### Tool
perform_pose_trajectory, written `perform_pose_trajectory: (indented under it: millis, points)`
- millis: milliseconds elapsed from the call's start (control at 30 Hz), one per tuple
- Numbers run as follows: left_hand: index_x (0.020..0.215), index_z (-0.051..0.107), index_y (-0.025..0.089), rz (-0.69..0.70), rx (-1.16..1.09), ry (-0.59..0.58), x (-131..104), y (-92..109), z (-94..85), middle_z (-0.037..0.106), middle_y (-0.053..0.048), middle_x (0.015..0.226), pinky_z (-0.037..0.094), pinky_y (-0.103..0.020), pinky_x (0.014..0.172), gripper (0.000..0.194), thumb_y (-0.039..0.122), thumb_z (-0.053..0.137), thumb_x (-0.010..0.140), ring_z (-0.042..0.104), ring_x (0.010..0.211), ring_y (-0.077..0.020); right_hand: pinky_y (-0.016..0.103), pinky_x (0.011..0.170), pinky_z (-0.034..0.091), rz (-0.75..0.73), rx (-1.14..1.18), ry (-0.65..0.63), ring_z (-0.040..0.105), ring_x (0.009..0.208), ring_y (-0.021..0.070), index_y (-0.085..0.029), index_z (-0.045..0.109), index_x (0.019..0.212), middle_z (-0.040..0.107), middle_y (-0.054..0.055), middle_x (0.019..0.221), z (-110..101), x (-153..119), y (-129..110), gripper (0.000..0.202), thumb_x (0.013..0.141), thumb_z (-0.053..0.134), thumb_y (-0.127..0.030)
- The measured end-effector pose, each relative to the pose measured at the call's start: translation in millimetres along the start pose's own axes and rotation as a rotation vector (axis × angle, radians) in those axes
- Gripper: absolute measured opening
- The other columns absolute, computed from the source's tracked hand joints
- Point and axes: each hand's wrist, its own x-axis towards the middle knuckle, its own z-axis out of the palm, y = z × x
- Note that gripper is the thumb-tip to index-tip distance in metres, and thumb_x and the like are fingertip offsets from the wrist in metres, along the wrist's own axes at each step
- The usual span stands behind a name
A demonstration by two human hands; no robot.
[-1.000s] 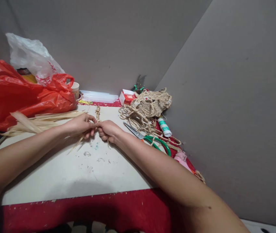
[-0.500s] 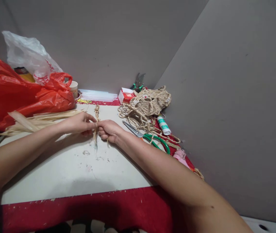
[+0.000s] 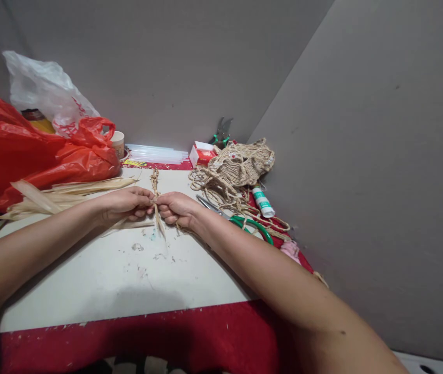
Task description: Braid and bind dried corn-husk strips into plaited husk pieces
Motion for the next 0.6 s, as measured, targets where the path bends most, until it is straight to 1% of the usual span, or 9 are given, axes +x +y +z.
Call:
perform_pose_trajectory:
  millis: [100,233,333,367,433,500,533,567,600]
  points:
    - [0.065,0.055,0.013,0.002,0.016,-0.016,0.9,0.9,-2.7,0.044,0.003,0.052,0.013,-0.015,0.034,0.012,0.019,0.063,0.070,0.025,0.036,-0.0006,0.011,0.030,0.012,0.009,-0.034,-0.012,0.009,0.035,0.0023,-0.014,0.046,0.067,0.021,-0.012,0.043,-2.8,-1.3,-2.9,0.014,0.080,0.049,-0.015]
    - [0.068,0.060,0.012,0.027,0.029,-0.017,2.1,2.2,-6.9,0.040,0.004,0.050,0.012,-0.016,0.035,0.012,0.022,0.067,0.069,0.025,0.037,-0.0011,0.010,0.030,0.012,0.025,-0.087,-0.045,0.008,0.036,0.0021,-0.013,0.051,0.071,0.019,-0.012,0.044,-4.9,-2.9,-7.6,0.011,0.081,0.051,-0.018]
    - [0.071,0.063,0.013,0.049,0.118,-0.011,2.7,3.6,-14.8,0.047,0.002,0.052,0.016,-0.018,0.037,0.013,0.025,0.066,0.069,0.029,0.037,-0.0026,0.010,0.031,0.012,0.036,-0.100,-0.038,0.008,0.037,0.0023,-0.013,0.051,0.071,0.018,-0.012,0.045,-5.7,-4.7,-10.0,0.013,0.083,0.049,-0.017]
    - [0.073,0.064,0.013,0.059,0.199,0.029,2.2,4.9,-17.7,0.050,0.000,0.053,0.020,-0.018,0.038,0.014,0.027,0.066,0.069,0.033,0.038,-0.0039,0.010,0.031,0.012,0.031,-0.095,-0.034,0.007,0.037,0.0024,-0.013,0.051,0.071,0.017,-0.012,0.046,-6.1,-5.3,-10.3,0.013,0.083,0.048,-0.016]
    - [0.073,0.064,0.015,0.118,0.452,0.190,-1.3,8.8,-20.9,0.055,-0.001,0.056,0.026,-0.020,0.042,0.014,0.028,0.066,0.068,0.041,0.043,-0.0072,0.011,0.031,0.011,0.019,-0.077,-0.028,0.007,0.037,0.0025,-0.013,0.051,0.070,0.017,-0.011,0.046,-7.2,-6.7,-10.1,0.014,0.083,0.046,-0.014]
    - [0.067,0.063,0.017,0.231,0.761,0.383,-8.5,13.4,-16.7,0.055,-0.001,0.056,0.029,-0.022,0.047,0.011,0.028,0.066,0.065,0.047,0.050,-0.0108,0.011,0.031,0.012,0.012,-0.052,-0.030,0.007,0.038,0.0026,-0.012,0.051,0.071,0.017,-0.011,0.047,-8.9,-7.6,-9.1,0.014,0.083,0.045,-0.013]
    - [0.062,0.061,0.018,0.289,0.904,0.444,-13.0,15.0,-11.2,0.054,-0.001,0.054,0.030,-0.022,0.050,0.011,0.028,0.067,0.064,0.048,0.053,-0.0127,0.011,0.031,0.012,0.013,-0.041,-0.034,0.007,0.038,0.0026,-0.012,0.051,0.071,0.017,-0.011,0.047,-9.8,-7.7,-8.4,0.014,0.083,0.045,-0.013]
    - [0.056,0.058,0.019,0.323,1.019,0.456,-17.7,15.6,-3.9,0.052,-0.002,0.052,0.031,-0.023,0.053,0.015,0.027,0.066,0.064,0.051,0.057,-0.0151,0.011,0.031,0.013,0.015,-0.029,-0.039,0.007,0.038,0.0026,-0.012,0.051,0.071,0.017,-0.011,0.047,-10.8,-7.6,-7.6,0.014,0.083,0.045,-0.014]
    - [0.051,0.055,0.019,0.315,1.101,0.418,-21.9,15.1,4.5,0.049,-0.003,0.049,0.031,-0.024,0.056,0.019,0.027,0.067,0.062,0.053,0.061,-0.0179,0.011,0.031,0.013,0.016,-0.017,-0.044,0.007,0.038,0.0027,-0.012,0.051,0.071,0.017,-0.011,0.047,-11.6,-7.2,-6.9,0.014,0.083,0.045,-0.014]
